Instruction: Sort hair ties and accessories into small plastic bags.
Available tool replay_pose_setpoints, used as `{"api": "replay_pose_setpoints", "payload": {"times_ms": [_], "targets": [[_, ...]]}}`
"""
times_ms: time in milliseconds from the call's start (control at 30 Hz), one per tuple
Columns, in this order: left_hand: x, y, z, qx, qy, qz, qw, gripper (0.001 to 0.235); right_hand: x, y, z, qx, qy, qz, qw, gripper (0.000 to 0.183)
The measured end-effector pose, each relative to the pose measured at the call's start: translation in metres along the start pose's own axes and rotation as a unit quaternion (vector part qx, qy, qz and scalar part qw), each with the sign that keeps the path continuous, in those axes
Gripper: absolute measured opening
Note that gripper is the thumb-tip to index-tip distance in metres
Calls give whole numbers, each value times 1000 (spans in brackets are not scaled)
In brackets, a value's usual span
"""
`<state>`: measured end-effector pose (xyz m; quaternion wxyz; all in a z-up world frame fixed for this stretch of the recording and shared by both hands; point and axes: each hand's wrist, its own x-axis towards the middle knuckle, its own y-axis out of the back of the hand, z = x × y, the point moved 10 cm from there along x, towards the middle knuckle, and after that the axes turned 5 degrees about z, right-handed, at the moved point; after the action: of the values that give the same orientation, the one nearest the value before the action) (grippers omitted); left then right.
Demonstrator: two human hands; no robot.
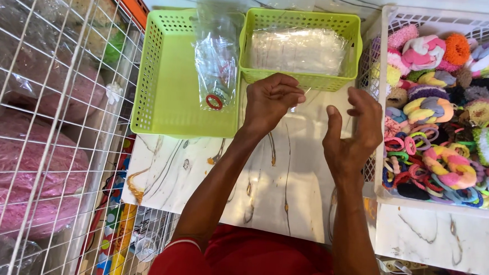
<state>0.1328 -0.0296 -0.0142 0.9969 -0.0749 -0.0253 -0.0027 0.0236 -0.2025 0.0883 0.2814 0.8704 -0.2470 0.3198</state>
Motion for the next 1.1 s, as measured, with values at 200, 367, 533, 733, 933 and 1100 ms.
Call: {"api": "replay_pose_setpoints", "payload": {"times_ms": [200, 367, 533, 733, 933, 1100], "targets": [[-14, -17, 32, 116, -76, -64, 988, 30, 11, -19, -30, -73, 141, -125, 979, 32], [-20, -11, 34, 117, -104, -66, 986, 28, 11, -25, -27, -79, 141, -147, 976, 30], [-33, -7, 54, 163, -122, -72, 976, 27, 6, -33, -14, -107, 120, -163, 973, 19], [-42, -5, 45, 235, -180, -103, 950, 23, 10, -38, -36, -66, 144, -191, 969, 20], [-41, -7, 59, 255, -182, -101, 944, 20, 6, -51, -16, -22, 33, -263, 964, 14], [-40, -5, 52, 282, -216, -98, 930, 18, 14, -48, -18, -38, 2, -295, 955, 18]]}}
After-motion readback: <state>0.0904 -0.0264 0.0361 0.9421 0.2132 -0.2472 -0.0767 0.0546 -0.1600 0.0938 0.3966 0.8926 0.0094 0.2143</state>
